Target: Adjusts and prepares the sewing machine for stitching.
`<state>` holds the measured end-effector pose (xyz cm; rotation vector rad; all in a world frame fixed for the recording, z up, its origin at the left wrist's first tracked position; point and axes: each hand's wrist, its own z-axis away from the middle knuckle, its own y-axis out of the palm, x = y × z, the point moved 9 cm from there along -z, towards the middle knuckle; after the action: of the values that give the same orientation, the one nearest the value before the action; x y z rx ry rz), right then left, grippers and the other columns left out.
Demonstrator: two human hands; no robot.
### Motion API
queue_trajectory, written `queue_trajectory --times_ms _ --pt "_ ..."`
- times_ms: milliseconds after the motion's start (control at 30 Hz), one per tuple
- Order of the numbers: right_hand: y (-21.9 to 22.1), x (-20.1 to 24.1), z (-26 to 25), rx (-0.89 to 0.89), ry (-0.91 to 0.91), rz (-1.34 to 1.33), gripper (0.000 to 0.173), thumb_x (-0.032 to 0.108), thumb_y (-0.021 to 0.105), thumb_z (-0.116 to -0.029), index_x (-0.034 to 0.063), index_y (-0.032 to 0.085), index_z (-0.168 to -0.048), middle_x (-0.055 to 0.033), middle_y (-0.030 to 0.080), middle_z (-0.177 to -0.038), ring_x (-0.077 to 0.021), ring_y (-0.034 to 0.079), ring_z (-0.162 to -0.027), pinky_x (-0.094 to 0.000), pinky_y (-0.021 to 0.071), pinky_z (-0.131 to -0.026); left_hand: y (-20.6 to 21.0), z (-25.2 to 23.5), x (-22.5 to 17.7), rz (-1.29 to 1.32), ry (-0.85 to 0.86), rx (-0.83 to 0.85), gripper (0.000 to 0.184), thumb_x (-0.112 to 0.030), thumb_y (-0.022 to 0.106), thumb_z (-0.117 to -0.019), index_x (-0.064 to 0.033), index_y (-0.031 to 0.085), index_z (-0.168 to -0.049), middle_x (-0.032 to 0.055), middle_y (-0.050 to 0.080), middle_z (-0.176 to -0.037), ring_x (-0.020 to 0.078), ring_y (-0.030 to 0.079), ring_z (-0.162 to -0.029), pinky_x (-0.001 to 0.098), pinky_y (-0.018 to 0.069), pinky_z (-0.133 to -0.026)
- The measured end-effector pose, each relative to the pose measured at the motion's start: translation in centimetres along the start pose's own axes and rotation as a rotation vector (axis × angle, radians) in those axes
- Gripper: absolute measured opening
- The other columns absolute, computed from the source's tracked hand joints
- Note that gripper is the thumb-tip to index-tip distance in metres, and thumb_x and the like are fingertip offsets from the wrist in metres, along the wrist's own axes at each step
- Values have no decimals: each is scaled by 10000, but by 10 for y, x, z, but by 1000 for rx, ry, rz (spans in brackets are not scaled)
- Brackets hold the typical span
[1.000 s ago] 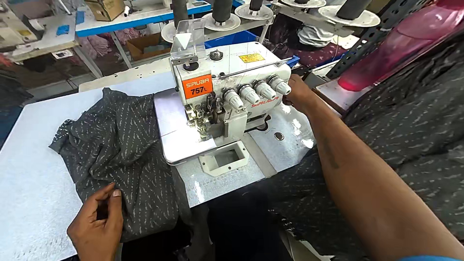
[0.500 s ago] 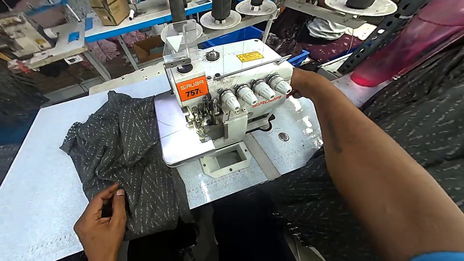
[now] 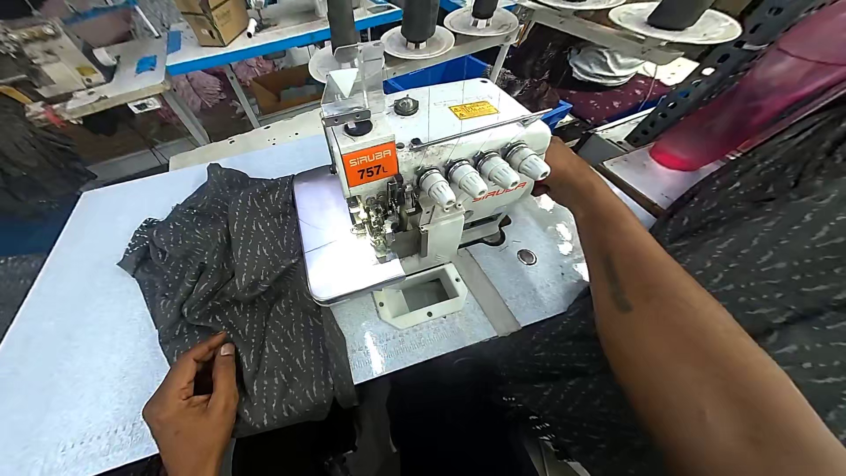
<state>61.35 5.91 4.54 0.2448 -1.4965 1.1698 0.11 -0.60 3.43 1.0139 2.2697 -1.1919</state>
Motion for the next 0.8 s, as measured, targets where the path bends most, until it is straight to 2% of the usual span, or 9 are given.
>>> queue_trajectory --times_ms 400,500,633,800 --pt "1 -3 2 -16 -5 -60 399 492 474 -1013 165 583 -812 15 521 -601 -80 422 -435 -262 341 -419 -1 1 -1 -15 12 -17 236 -136 604 -957 53 717 -1041 50 702 -826 -39 603 -687 115 505 -640" --pt "1 0 3 11 26 -6 375 478 495 -1004 161 576 -820 11 502 -596 -80 397 -430 -258 319 -414 -2 1 -1 -13 15 -21 239 -138 601 -956 52 719 -1040 51 703 -826 -37 604 -685 115 505 -637" --pt "2 18 18 91 72 102 308 386 482 -1039 151 552 -852 20 470 -597 -60 374 -429 -224 297 -408 -2 1 0 -18 12 -22 249 -151 598 -964 49 721 -1044 65 705 -827 -24 608 -688 129 511 -645" --pt "2 38 41 100 136 181 283 322 437 -1083 139 522 -885 31 429 -599 -37 347 -423 -184 287 -401 -3 1 0 -7 25 -28 252 -141 594 -961 64 718 -1039 75 699 -816 -10 600 -680 137 504 -639"
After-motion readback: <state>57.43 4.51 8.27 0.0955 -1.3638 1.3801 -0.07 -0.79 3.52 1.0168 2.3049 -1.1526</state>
